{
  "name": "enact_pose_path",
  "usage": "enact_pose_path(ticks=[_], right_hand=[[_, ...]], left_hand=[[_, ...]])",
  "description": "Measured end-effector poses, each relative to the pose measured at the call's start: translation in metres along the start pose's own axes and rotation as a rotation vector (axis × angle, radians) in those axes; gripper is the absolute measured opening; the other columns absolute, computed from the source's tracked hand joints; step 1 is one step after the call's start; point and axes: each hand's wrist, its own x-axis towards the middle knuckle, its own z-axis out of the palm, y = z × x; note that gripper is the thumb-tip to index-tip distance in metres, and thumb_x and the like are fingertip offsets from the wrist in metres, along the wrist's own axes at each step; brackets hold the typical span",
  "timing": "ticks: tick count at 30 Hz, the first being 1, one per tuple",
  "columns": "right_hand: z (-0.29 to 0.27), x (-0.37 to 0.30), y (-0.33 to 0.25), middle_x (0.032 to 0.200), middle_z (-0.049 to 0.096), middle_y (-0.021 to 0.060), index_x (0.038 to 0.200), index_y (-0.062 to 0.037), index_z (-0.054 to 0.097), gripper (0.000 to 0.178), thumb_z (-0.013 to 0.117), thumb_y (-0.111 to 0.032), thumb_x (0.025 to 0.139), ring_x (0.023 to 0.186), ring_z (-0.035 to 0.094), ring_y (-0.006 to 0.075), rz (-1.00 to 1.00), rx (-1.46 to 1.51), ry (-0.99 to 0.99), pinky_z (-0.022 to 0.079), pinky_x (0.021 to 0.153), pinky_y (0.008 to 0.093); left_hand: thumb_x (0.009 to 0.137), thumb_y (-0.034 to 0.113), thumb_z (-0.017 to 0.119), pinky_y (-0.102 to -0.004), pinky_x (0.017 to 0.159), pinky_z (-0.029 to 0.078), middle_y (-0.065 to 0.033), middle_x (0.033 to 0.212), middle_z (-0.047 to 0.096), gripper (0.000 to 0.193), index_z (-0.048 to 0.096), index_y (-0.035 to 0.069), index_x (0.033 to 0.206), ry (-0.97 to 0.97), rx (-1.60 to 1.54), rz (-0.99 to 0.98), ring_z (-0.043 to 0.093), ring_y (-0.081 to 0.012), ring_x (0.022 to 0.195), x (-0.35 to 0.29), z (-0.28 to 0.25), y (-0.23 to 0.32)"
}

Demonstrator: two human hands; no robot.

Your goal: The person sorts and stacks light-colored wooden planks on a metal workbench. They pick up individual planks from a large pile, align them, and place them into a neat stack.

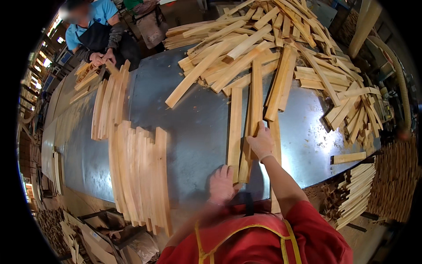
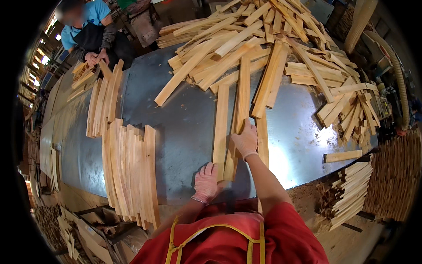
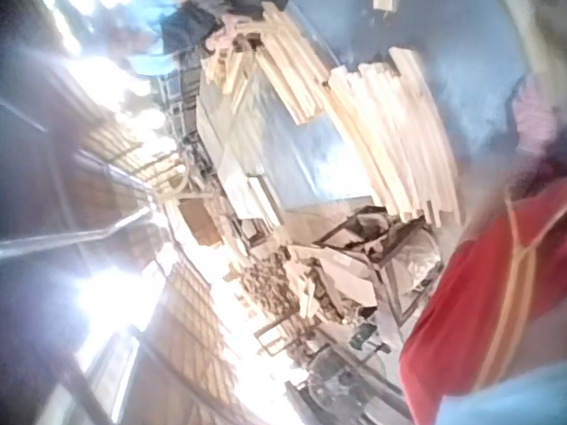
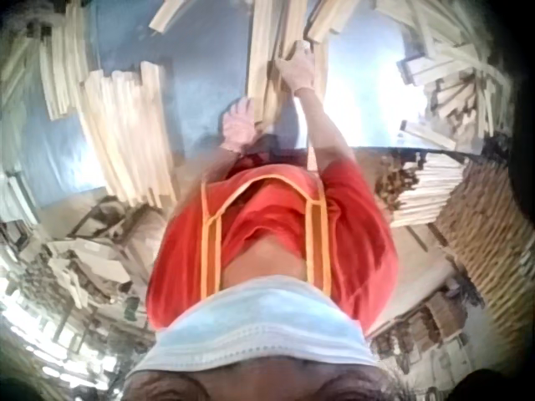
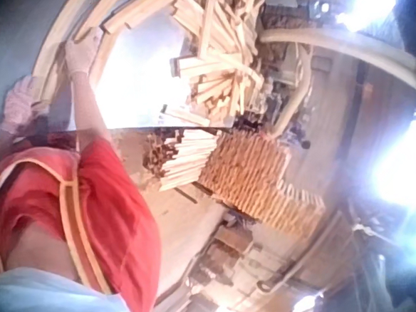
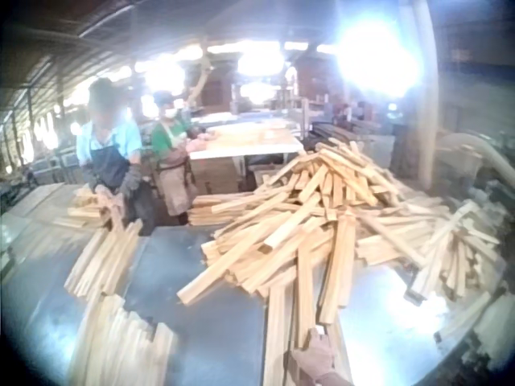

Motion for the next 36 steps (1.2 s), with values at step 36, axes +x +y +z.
enact_pose_path(ticks=[36], right_hand=[[0.122, -0.231, -0.051, 0.117, 0.067, 0.0299, 0.144, -0.0017, 0.053, 0.072, 0.074, -0.028, 0.081, 0.112, 0.065, 0.0450, -0.223, 0.252, -0.940, 0.051, 0.102, 0.0463]], left_hand=[[0.088, 0.034, 0.073, -0.0508, 0.094, 0.053, -0.0175, 0.134, 0.064, 0.071, 0.051, 0.004, 0.149, -0.008, -0.290, -0.655, 0.065, -0.0412, 0.112, -0.109, -0.052, -0.106]])
